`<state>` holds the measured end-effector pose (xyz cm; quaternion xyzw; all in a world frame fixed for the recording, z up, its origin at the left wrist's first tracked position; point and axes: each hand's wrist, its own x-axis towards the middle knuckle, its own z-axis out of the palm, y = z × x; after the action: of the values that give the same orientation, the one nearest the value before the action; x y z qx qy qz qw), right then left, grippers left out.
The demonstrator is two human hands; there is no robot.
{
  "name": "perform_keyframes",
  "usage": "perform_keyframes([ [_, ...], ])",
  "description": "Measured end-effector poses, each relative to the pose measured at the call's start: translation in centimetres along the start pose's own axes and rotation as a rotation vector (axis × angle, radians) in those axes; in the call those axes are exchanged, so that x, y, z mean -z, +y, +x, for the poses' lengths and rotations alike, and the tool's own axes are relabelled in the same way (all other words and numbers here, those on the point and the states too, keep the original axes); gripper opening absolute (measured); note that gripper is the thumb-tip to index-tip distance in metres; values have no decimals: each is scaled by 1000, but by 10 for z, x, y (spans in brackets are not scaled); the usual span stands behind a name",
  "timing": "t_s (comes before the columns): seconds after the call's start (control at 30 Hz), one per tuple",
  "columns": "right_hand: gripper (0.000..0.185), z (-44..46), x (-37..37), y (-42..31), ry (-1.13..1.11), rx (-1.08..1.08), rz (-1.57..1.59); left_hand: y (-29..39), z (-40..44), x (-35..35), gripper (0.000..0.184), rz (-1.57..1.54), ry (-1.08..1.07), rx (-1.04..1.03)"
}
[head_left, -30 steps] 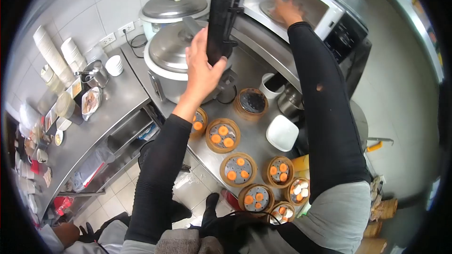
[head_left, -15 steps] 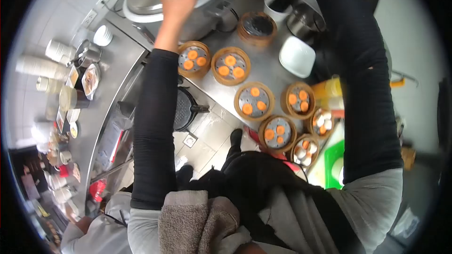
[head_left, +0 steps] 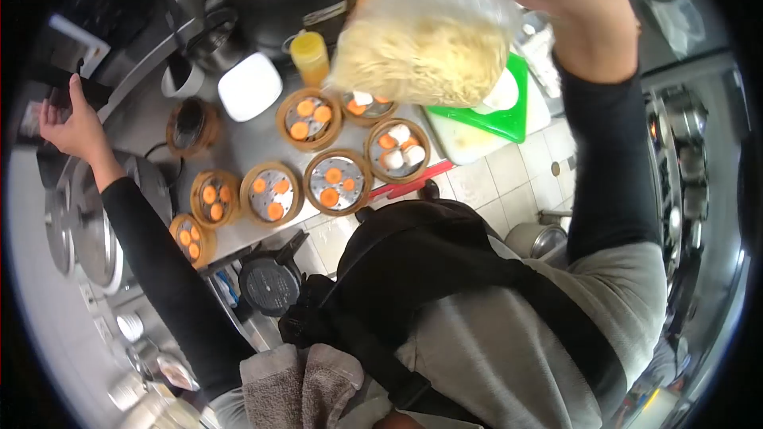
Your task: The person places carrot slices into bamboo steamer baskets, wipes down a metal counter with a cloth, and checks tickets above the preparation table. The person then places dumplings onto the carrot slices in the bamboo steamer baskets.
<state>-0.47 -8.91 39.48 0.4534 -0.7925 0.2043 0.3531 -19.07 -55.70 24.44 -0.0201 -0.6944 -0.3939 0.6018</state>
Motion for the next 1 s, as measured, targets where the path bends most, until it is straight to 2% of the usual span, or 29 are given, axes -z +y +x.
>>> perform_keyframes([
  [0.07, 21, -49, 16, 9, -323, -431, 304, -20, 10, -35, 75, 243, -26, -151],
  [0.1, 22, -74, 25, 14, -448, -664, 388, -36, 12, -49, 81, 311, -83, -128],
  [0.13, 21, -93, 38, 17, -538, -760, 345, -5, 1, -57, 89, 300, -173, -141],
  [0.2, 21, -143, 48, 38, -381, -866, 412, -34, 14, -75, 92, 351, -225, -159],
  [0.23, 21, -160, 54, 47, -378, -874, 411, -36, 16, -75, 91, 337, -218, -177],
  [0.27, 21, -175, 62, 55, -317, -970, 358, -21, 16, -68, 87, 324, -241, -131],
  [0.3, 21, -186, 68, 60, -255, -1064, 304, -5, 14, -66, 74, 277, -208, -120],
  [0.37, 20, -202, 77, 65, -198, -1055, 313, 106, -41, -65, 48, -51, -164, -5],
  [0.4, 19, -208, 82, 67, -146, -1047, 331, 164, -83, -62, 36, -174, -270, 73],
  [0.43, 19, -212, 89, 70, -161, -1023, 304, 210, -123, -57, 24, -174, -567, -145],
  [0.47, 19, -216, 94, 76, -158, -1004, 309, 264, -171, -56, 23, -162, -799, -140],
  [0.5, 18, -221, 99, 83, -113, -1015, 281, 268, -227, -77, 27, -735, -1026, -36],
  [0.53, 18, -224, 103, 89, -73, -1021, 259, 286, -300, -92, 31, -817, -1306, 371],
  [0.57, 18, -226, 107, 94, -80, -994, 281, 303, -372, -106, 40, -795, -1477, 833],
  [0.6, 17, -227, 111, 97, 17, -1052, 367, 328, -409, -115, 52, -955, -1574, 1090],
  [0.63, 16, -229, 116, 100, 117, -1108, 455, 352, -432, -127, 52, -1047, -1440, 1309],
  [0.67, 16, -232, 121, 100, 117, -1085, 479, 367, -444, -140, 52, -1136, -1290, 1515],
  [0.7, 14, -238, 125, 97, 244, -1130, 587, 372, -445, -154, 52, -1116, -1276, 1502],
  [0.77, 15, -274, 128, 105, 448, -1185, 778, 381, -450, -179, 44, -1347, -997, 1425],
  [0.8, 15, -300, 122, 107, 446, -1200, 797, 372, -446, -185, 35, -1191, -1000, 1424],
  [0.87, 23, -352, 102, 107, 530, -1158, 937, 375, -438, -197, 31, -1048, -900, 1207],
  [0.9, 16, -380, 92, 100, 520, -1229, 1007, 375, -433, -203, 31, -1031, -897, 1199],
  [0.97, 21, -439, 65, 93, 377, -1372, 999, 377, -426, -208, 28, -836, -1077, 671],
  [1.0, 24, -473, 52, 90, 196, -1338, 752, 385, -422, -206, 28, -820, -1077, 669],
])
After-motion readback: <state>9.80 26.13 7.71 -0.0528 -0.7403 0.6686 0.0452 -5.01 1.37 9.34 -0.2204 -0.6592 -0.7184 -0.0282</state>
